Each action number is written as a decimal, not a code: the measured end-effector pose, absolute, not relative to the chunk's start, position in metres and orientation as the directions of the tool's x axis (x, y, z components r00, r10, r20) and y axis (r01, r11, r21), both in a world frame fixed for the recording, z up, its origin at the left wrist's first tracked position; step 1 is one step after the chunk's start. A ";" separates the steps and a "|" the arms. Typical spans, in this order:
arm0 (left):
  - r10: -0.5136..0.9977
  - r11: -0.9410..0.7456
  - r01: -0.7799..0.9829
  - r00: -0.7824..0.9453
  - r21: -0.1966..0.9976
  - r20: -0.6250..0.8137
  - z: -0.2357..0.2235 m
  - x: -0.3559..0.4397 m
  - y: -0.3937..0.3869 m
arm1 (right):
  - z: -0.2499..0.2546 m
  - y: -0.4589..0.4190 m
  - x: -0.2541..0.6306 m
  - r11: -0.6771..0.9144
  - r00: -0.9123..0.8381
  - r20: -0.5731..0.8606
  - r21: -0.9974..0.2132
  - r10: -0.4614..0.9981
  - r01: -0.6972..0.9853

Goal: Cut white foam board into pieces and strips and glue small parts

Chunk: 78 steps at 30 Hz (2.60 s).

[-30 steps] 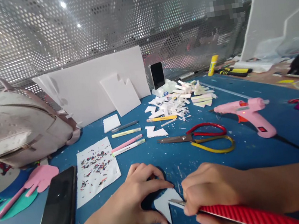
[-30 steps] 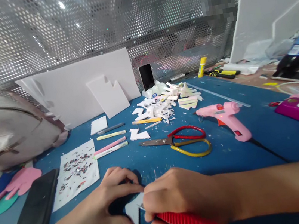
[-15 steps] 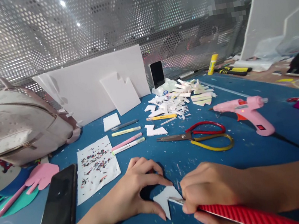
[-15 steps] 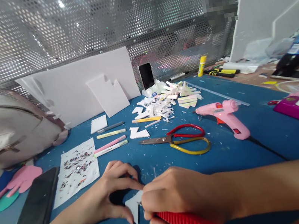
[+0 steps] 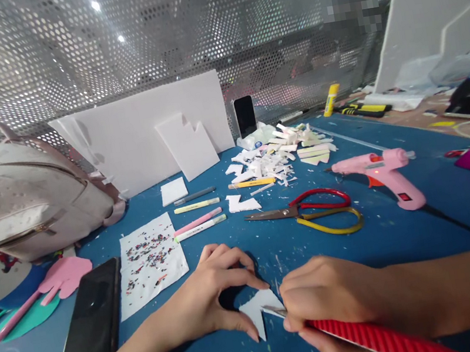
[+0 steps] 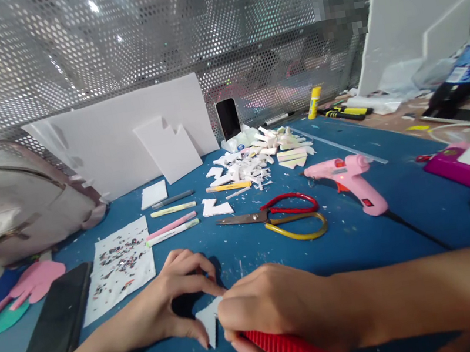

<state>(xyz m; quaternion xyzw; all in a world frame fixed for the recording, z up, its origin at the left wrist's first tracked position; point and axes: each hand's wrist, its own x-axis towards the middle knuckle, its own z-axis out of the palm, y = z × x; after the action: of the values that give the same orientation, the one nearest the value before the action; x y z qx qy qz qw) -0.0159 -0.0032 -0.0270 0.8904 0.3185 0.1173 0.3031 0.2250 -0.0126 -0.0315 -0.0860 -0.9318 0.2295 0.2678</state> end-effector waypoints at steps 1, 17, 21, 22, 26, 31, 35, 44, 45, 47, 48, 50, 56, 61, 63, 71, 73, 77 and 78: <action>0.638 -0.616 0.494 0.770 0.613 0.021 -0.028 -0.016 -0.003 | -0.032 -0.013 0.226 0.889 -0.835 0.473 -0.456 0.281 0.041; 0.626 -0.626 0.477 0.779 0.617 0.033 -0.032 -0.017 0.001 | -0.039 -0.013 0.233 0.922 -0.860 0.455 -0.385 0.231 0.044; 0.630 -0.619 0.486 0.776 0.617 0.022 -0.030 -0.016 0.000 | -0.046 -0.011 0.244 0.948 -0.884 0.446 -0.318 0.142 -0.007; 0.631 -0.617 0.490 0.775 0.616 0.016 -0.029 -0.015 -0.001 | -0.046 -0.011 0.246 0.951 -0.881 0.449 -0.309 0.147 0.001; 0.637 -0.614 0.507 0.771 0.606 0.000 -0.026 -0.014 -0.002 | -0.045 -0.012 0.249 0.951 -0.899 0.419 -0.310 0.131 -0.005; 0.639 -0.614 0.510 0.769 0.602 -0.001 -0.026 -0.014 -0.002 | -0.042 -0.011 0.248 0.952 -0.894 0.433 -0.304 0.113 -0.027; 0.639 -0.616 0.515 0.769 0.596 -0.003 -0.027 -0.015 -0.002 | -0.043 -0.012 0.251 0.955 -0.900 0.426 -0.293 0.096 -0.037; 0.632 -0.622 0.491 0.774 0.610 0.022 -0.031 -0.017 0.000 | -0.047 -0.014 0.258 0.952 -0.903 0.423 -0.300 0.080 -0.057; 0.631 -0.621 0.489 0.775 0.613 0.021 -0.031 -0.017 0.000 | -0.047 -0.013 0.257 0.951 -0.902 0.424 -0.305 0.081 -0.057; 0.629 -0.619 0.485 0.778 0.618 0.019 -0.032 -0.017 0.000 | -0.047 -0.011 0.254 0.944 -0.900 0.429 -0.322 0.077 -0.073; 0.628 -0.619 0.484 0.778 0.619 0.019 -0.032 -0.017 0.001 | -0.047 -0.009 0.253 0.939 -0.901 0.429 -0.333 0.069 -0.087; 0.627 -0.620 0.483 0.779 0.618 0.020 -0.033 -0.017 0.001 | -0.047 -0.008 0.251 0.930 -0.898 0.436 -0.349 0.058 -0.110; 0.626 -0.615 0.483 0.780 0.623 0.014 -0.034 -0.017 0.001 | -0.047 -0.019 0.257 0.918 -0.909 0.400 -0.393 0.115 -0.057; 0.619 -0.624 0.470 0.785 0.624 0.028 -0.034 -0.018 0.001 | -0.046 -0.018 0.257 0.931 -0.911 0.398 -0.362 0.108 -0.048; 0.620 -0.626 0.469 0.784 0.623 0.033 -0.032 -0.017 0.001 | -0.047 -0.013 0.254 0.914 -0.898 0.437 -0.379 0.042 -0.142; 0.635 -0.621 0.494 0.772 0.609 0.022 -0.028 -0.016 -0.002 | -0.043 -0.019 0.257 0.972 -0.862 0.503 -0.227 0.059 -0.067; 0.632 -0.626 0.495 0.775 0.603 0.020 -0.029 -0.016 -0.001 | -0.042 -0.021 0.259 0.981 -0.859 0.507 -0.191 0.065 -0.039; 0.630 -0.629 0.498 0.777 0.597 0.016 -0.030 -0.016 0.000 | -0.044 -0.016 0.256 0.962 -0.865 0.502 -0.247 0.022 -0.119; 0.629 -0.629 0.496 0.777 0.598 0.017 -0.030 -0.016 0.000 | -0.044 -0.015 0.255 0.954 -0.863 0.506 -0.266 0.016 -0.138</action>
<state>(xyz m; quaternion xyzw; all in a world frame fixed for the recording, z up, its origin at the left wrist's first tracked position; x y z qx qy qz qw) -0.0160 -0.0004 -0.0300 0.8954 0.3142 0.1126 0.2945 0.2548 -0.0147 -0.0439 0.0318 -0.9536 0.1481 0.2601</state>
